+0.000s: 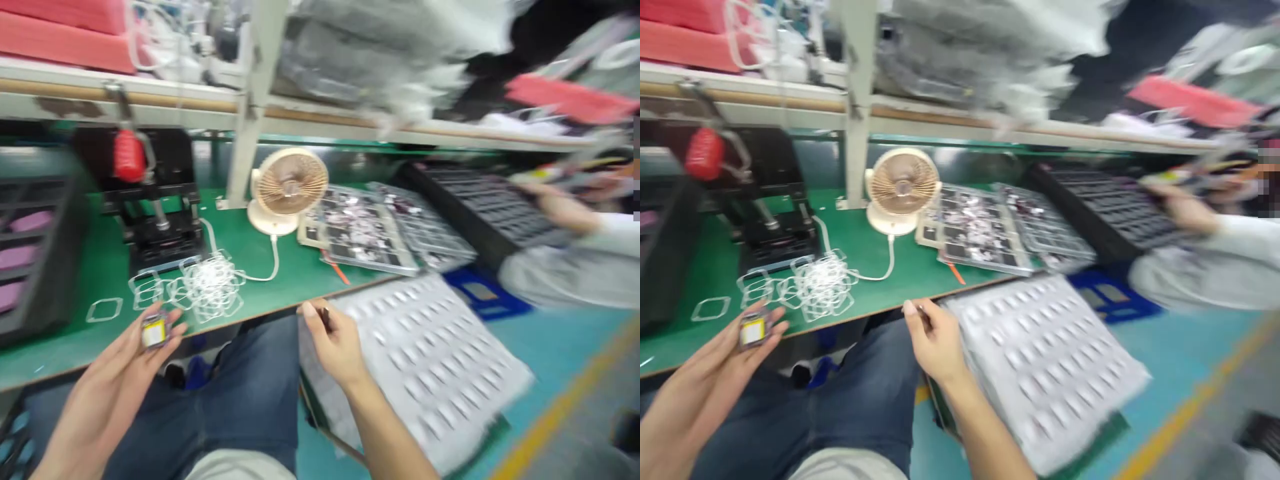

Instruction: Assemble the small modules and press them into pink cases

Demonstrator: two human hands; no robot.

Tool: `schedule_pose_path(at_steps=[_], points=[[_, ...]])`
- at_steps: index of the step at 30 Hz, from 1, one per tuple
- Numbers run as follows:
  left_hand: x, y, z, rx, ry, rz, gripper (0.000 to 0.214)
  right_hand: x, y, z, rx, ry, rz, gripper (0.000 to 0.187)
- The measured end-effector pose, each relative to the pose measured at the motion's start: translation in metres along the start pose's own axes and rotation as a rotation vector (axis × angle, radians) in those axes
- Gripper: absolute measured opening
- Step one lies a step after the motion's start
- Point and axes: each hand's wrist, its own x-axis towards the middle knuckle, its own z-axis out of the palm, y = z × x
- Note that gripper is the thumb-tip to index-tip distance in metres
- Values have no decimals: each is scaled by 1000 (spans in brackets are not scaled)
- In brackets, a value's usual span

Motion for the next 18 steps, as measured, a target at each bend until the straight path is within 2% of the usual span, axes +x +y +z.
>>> schedule_pose_path(at_steps=[3,5,7,9,11,15,18], points=[[-3,-6,4,39,27,-101,59,40,41,-54,-245,165,111,63],[-10,-11,11,64,-11,-134,68,75,71,-87,-362,232,173,53],[-18,-17,18,88,-27,-132,74,111,95,-108,-434,211,207,35],[-22,-25,22,103,-17,-136,68,140,110,-116,-481,146,219,23],[-22,-32,21,103,-24,-153,57,159,116,-117,-517,83,221,22],[-13,-45,11,47,-107,-155,46,174,116,-114,-558,13,246,27],[-8,-50,3,16,-137,-118,38,177,117,-114,-548,2,261,23]])
